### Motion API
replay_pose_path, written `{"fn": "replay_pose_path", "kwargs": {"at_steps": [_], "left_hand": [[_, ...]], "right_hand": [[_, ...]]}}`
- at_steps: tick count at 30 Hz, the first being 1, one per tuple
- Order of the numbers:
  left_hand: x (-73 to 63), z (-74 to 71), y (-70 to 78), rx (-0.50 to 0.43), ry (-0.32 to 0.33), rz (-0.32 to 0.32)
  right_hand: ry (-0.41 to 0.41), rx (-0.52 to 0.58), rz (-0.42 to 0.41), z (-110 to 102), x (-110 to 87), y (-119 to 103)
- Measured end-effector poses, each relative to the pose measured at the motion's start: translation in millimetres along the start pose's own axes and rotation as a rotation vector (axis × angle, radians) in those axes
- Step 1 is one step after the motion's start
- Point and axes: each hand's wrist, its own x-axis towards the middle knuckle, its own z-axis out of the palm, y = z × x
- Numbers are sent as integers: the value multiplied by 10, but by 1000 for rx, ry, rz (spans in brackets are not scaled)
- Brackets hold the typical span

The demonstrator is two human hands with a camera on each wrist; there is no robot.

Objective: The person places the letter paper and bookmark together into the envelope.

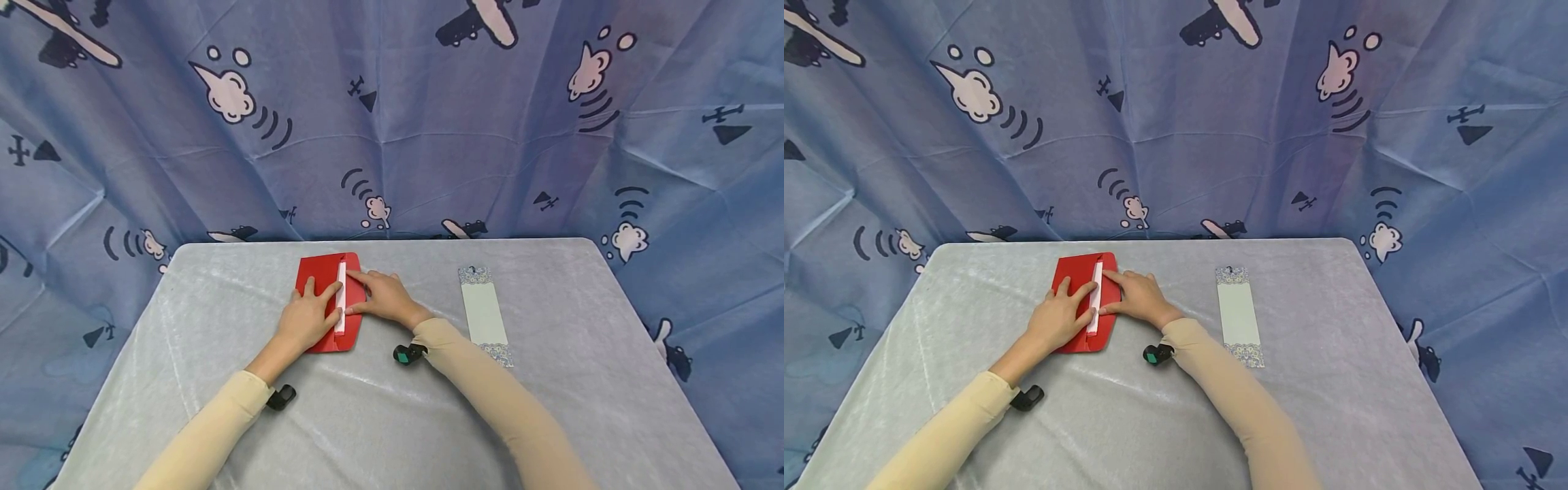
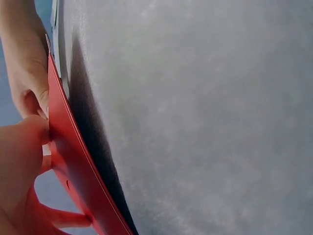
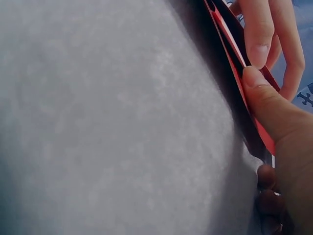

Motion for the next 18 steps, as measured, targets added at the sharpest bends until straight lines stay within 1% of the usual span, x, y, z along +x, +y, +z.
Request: {"fn": "replay_pose_path", "kwargs": {"at_steps": [18], "left_hand": [[-12,16,8,37,17,30]], "right_hand": [[-1,-67,-11,28,32,-34]]}}
